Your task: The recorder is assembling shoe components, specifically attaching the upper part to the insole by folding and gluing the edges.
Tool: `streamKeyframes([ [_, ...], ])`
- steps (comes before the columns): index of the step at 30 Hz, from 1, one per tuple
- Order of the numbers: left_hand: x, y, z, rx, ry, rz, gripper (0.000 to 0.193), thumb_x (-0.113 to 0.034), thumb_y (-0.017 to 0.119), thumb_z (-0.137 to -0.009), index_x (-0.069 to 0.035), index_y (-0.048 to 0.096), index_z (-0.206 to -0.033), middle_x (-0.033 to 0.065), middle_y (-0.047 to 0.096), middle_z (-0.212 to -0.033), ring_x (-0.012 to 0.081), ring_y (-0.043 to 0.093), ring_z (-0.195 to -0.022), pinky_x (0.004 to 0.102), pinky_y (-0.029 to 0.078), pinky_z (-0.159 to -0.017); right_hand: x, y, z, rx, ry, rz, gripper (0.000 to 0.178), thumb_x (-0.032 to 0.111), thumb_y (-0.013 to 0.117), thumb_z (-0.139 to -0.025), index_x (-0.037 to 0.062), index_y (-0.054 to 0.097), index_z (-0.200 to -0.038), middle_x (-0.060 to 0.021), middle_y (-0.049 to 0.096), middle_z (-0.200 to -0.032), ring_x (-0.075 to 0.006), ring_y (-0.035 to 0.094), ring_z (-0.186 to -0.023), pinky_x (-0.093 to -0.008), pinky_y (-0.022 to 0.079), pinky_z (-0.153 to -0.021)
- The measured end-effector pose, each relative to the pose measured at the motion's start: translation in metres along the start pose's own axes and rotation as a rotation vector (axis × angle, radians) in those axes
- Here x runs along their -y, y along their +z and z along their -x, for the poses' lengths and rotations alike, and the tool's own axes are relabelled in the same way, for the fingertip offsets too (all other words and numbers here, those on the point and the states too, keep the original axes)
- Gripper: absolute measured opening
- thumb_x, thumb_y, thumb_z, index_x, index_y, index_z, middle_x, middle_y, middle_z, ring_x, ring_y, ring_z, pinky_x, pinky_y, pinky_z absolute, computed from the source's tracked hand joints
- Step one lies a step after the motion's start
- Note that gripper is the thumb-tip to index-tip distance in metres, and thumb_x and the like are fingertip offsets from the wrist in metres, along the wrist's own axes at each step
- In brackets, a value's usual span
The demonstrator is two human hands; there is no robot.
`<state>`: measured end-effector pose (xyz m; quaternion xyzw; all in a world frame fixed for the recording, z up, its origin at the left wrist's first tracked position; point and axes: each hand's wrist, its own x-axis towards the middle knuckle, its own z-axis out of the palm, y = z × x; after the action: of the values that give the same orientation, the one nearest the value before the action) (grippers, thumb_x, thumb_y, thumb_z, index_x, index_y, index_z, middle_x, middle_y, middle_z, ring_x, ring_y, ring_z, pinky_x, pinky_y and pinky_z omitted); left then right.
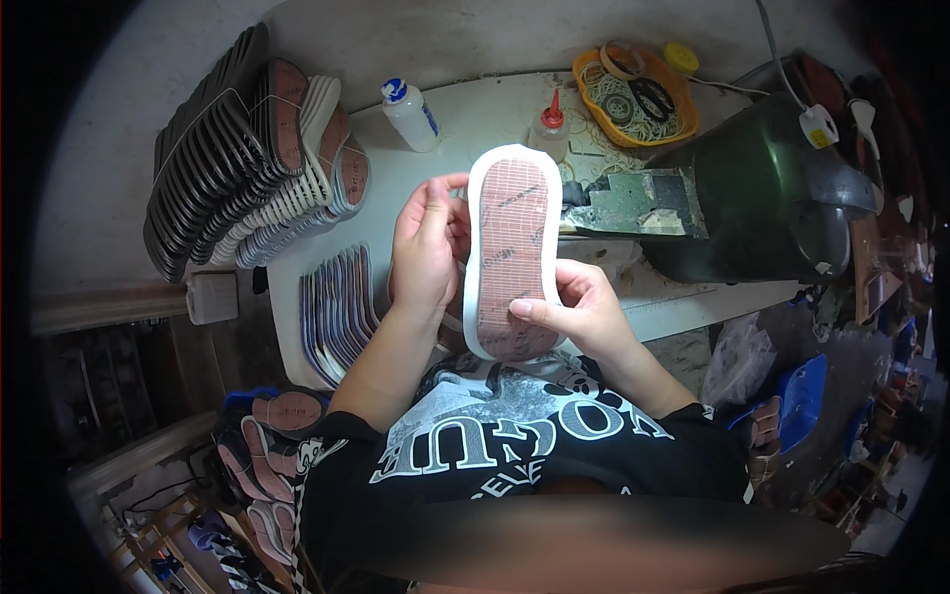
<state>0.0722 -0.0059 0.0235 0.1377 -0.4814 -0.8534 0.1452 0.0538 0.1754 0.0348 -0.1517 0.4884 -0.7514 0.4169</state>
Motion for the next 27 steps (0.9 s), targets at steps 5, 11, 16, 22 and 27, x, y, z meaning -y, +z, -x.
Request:
streamKeyframes([
  [5, -0.010, -0.001, 0.015, 0.285, -0.091, -0.340, 0.043, -0.022, 0.072, -0.082, 0.003, 0.056, -0.114, 0.0077, 0.064, -0.103, 0.0122, 0.062, -0.089, 0.0264, 0.049, -0.080, -0.004, 0.000, 0.000, -0.002, -0.050, 0.115, 0.034, 0.013, 0.065, -0.087, -0.0051, 0.059, -0.114, -0.0111, 0.065, -0.107, -0.0146, 0.061, -0.097, -0.0294, 0.048, -0.087],
  [11, -0.015, 0.004, 0.011, 0.264, -0.263, -0.008, 0.033, -0.012, 0.066, -0.084, 0.002, 0.056, -0.113, 0.0069, 0.064, -0.101, 0.0107, 0.062, -0.087, 0.0242, 0.049, -0.080, -0.029, -0.034, -0.015, 0.219, 0.063, -0.335, 0.047, 0.033, 0.057, -0.092, -0.0088, 0.055, -0.115, -0.0149, 0.063, -0.107, -0.0209, 0.061, -0.102, -0.0320, 0.049, -0.087],
  [16, -0.011, 0.009, 0.017, 0.369, -0.206, -0.104, 0.031, -0.010, 0.066, -0.084, 0.002, 0.057, -0.112, 0.0064, 0.064, -0.100, 0.0112, 0.061, -0.087, 0.0251, 0.049, -0.079, -0.035, -0.027, -0.025, 0.202, 0.068, -0.350, 0.046, 0.033, 0.069, -0.083, -0.0066, 0.060, -0.105, -0.0066, 0.063, -0.093, -0.0125, 0.059, -0.085, -0.0245, 0.046, -0.074],
  [22, -0.014, 0.016, 0.016, 0.244, 0.007, -0.459, 0.035, -0.013, 0.073, -0.079, 0.003, 0.059, -0.108, 0.0079, 0.066, -0.098, 0.0131, 0.062, -0.087, 0.0269, 0.050, -0.080, 0.009, -0.035, -0.019, 0.147, 0.091, 0.106, 0.021, 0.019, 0.060, -0.091, -0.0006, 0.068, -0.090, 0.0039, 0.059, -0.071, -0.0021, 0.047, -0.062, -0.0194, 0.038, -0.056],
  [27, -0.007, 0.023, 0.010, 0.209, 0.072, -0.394, 0.037, -0.008, 0.072, -0.078, 0.004, 0.055, -0.109, 0.0078, 0.065, -0.096, 0.0133, 0.062, -0.087, 0.0273, 0.049, -0.080, 0.015, -0.023, -0.015, 0.001, 0.016, 0.307, 0.023, 0.019, 0.059, -0.091, -0.0028, 0.068, -0.094, 0.0008, 0.065, -0.078, -0.0037, 0.055, -0.071, -0.0205, 0.045, -0.067],
])
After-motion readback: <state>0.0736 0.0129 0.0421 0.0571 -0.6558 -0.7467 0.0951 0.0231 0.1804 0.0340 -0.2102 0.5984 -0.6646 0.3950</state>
